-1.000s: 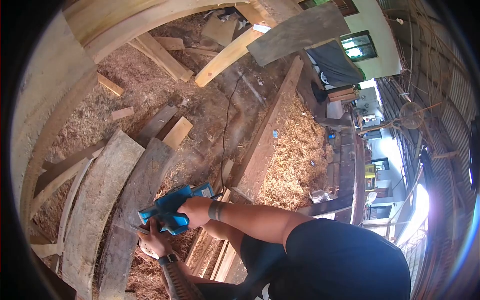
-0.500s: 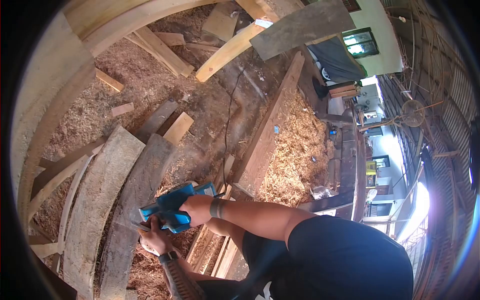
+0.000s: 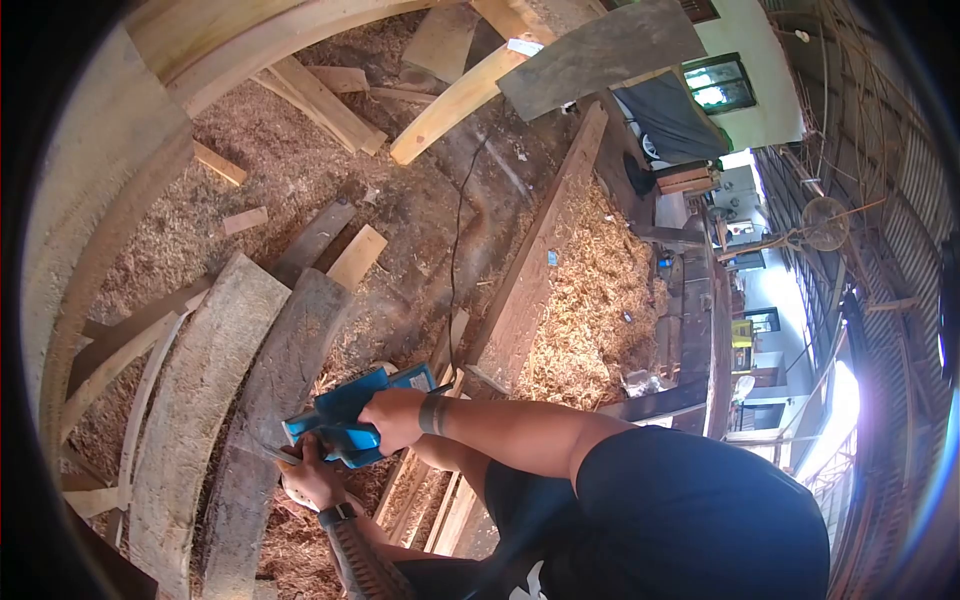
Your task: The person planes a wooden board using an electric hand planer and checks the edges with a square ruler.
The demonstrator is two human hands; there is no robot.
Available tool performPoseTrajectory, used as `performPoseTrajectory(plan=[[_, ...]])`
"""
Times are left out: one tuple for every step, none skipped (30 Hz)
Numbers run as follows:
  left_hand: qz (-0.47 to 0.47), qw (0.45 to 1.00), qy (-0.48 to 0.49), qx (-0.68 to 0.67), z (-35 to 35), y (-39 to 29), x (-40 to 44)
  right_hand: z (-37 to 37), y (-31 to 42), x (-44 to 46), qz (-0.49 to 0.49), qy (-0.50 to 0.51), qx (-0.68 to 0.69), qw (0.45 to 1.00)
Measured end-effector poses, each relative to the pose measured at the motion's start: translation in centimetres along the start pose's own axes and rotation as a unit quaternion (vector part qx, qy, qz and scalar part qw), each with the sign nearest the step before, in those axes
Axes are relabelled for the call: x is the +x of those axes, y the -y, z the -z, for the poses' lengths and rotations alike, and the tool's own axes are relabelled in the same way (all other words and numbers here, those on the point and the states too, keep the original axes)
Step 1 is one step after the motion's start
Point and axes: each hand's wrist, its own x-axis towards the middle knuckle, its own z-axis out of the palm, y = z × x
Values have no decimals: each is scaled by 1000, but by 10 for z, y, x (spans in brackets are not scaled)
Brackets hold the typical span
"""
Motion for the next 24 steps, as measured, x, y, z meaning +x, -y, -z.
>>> performPoseTrajectory(plan=[[-1, 1000, 3, 1, 0, -1, 0, -1, -1, 0, 0, -2, 0, 1000], [-2, 1000, 6, 2, 1, -1, 0, -2, -1, 0, 0, -4, 1, 1000], [-3, 1000, 9, 2, 1, -1, 1, 0, 0, 0, -5, 9, 3, 1000], [-5, 1000, 12, -7, 1, -1, 1, 3, 2, 0, -11, 22, 5, 1000], [-8, 1000, 15, -15, 1, 0, 1, 5, 2, 0, -16, 36, 8, 999], [-10, 1000, 18, -23, 1, 2, 1, 6, 2, 0, -15, 35, 7, 999], [-17, 999, 21, -32, 2, 3, 1, 5, 2, 0, -14, 34, 7, 999], [-25, 999, 24, -41, 2, 5, 2, 5, 1, 0, -14, 33, 7, 999], [-33, 998, 27, -51, 1, 4, 1, 6, 1, 0, -13, 31, 2, 999], [-24, 998, 24, -47, 1, 3, 1, 6, 2, 0, -11, 28, -4, 1000], [-15, 999, 20, -44, 1, 2, 0, 6, 2, 0, -10, 27, -9, 1000], [-6, 999, 17, -41, 1, 1, -1, 4, 1, 1, -6, 26, -13, 1000], [-11, 998, 23, -52, 2, 2, -1, 3, 0, 3, -3, 25, -18, 1000], [-15, 998, 29, -62, 2, 3, 0, 2, -1, 4, 0, 24, -22, 999], [-20, 997, 36, -73, 1, 1, -1, 1, -1, 5, -3, 24, -19, 1000], [-13, 997, 29, -73, 0, -1, -2, 0, -1, 6, -6, 25, -15, 1000], [-6, 997, 22, -74, 0, -3, -3, -1, -1, 6, -8, 26, -12, 1000], [1, 997, 14, -75, -2, -6, -5, 1, 0, 5, -8, 25, -13, 1000], [-1, 997, 10, -77, -3, -6, -7, 3, 1, 4, -8, 25, -14, 1000], [-3, 997, 6, -79, -5, -7, -8, 5, 2, 3, -8, 25, -15, 1000], [-5, 997, 2, -82, -5, -7, -8, 6, 3, 2, -7, 26, -19, 999], [-2, 997, 7, -71, -4, -7, -7, 8, 4, 1, -5, 27, -23, 999], [1, 998, 12, -60, -3, -8, -6, 9, 5, 0, -5, 28, -28, 999], [5, 999, 17, -49, -1, -6, -6, 5, 2, -1, -5, 18, -28, 999]])
